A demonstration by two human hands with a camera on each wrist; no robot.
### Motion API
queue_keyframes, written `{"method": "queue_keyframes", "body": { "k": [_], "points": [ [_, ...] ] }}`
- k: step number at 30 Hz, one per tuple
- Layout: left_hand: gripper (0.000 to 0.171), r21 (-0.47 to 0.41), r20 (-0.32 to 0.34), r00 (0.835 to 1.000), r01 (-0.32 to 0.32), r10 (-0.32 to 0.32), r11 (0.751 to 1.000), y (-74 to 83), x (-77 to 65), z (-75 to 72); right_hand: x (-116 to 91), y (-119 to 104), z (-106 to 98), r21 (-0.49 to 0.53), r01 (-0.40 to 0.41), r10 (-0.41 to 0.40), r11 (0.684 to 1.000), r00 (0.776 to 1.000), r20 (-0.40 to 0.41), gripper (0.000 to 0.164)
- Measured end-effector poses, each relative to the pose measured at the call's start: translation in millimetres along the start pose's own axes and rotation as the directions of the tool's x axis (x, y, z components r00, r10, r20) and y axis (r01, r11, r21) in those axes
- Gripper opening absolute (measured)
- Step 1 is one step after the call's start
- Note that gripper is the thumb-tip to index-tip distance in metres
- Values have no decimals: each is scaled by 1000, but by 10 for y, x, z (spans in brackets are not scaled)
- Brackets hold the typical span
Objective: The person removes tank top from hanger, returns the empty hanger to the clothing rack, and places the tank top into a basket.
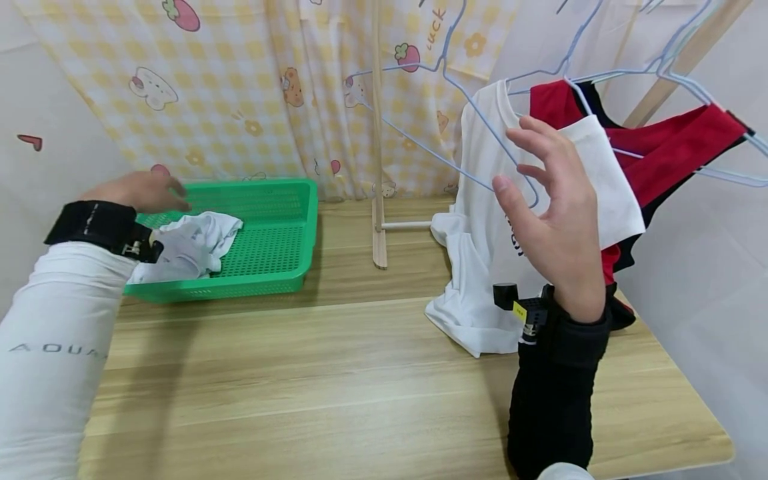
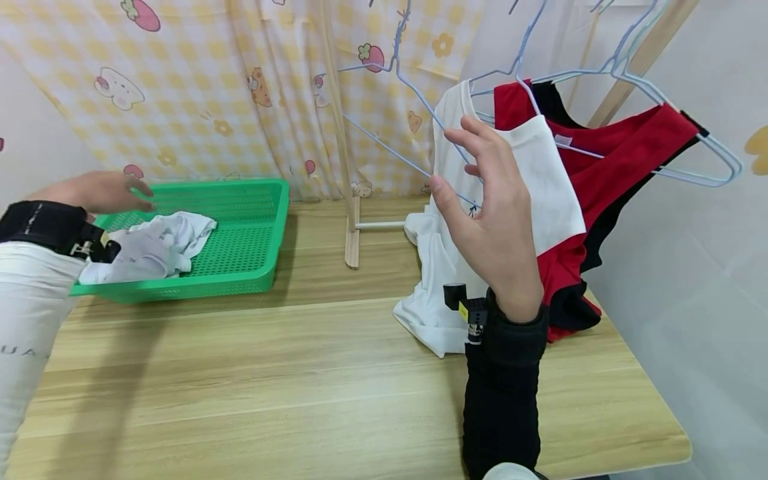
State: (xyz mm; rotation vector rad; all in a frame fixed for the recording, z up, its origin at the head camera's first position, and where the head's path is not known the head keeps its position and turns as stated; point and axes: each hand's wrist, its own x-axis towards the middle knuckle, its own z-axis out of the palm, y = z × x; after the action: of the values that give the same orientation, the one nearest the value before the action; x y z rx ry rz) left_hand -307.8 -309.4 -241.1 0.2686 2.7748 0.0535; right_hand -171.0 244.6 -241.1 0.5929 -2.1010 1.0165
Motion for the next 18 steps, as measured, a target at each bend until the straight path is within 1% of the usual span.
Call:
{"method": "queue_keyframes", "body": {
  "k": [3,6,8,9,10,11,12,13,14,15,16,18],
  "points": [
    [63,-33,-89,996,8,-11,999,320,-105,-192,8,-7,-8,-11,8,-8,1000,1000,5,55],
    [64,-10,-191,982,-11,9,1000,710,-207,-289,0,-13,-6,-14,11,-11,1000,1000,8,54],
    [62,5,-267,964,-19,19,1000,994,-299,-293,-2,-19,-1,-11,13,-13,1000,1000,9,54],
    [60,11,-310,950,-26,28,1000,1135,-349,-281,-3,-21,1,-8,14,-14,1000,1000,10,54],
    [58,14,-357,933,-38,40,999,1271,-407,-262,-4,-23,2,-4,14,-14,1000,1000,11,54],
    [55,14,-409,911,-55,56,998,1401,-471,-236,-5,-24,4,-4,16,-16,1000,1000,11,54],
    [54,18,-463,883,-72,72,997,1526,-536,-204,-7,-27,5,-1,16,-16,1000,1000,10,54],
    [52,21,-521,849,-89,87,996,1648,-598,-166,-8,-28,5,-2,17,-17,1000,1000,10,54],
    [50,31,-576,811,-104,103,994,1761,-661,-127,-9,-29,6,0,17,-17,1000,1000,10,53],
    [48,38,-628,769,-119,116,992,1868,-725,-85,-10,-29,8,-1,17,-17,1000,1000,9,53],
    [47,47,-679,722,-138,133,989,1967,-784,-41,-10,-30,12,-3,17,-17,1000,1000,9,54],
    [44,49,-758,636,-170,147,984,2144,-889,52,-12,-34,23,-1,11,-11,1000,1000,6,54]
  ]
}}
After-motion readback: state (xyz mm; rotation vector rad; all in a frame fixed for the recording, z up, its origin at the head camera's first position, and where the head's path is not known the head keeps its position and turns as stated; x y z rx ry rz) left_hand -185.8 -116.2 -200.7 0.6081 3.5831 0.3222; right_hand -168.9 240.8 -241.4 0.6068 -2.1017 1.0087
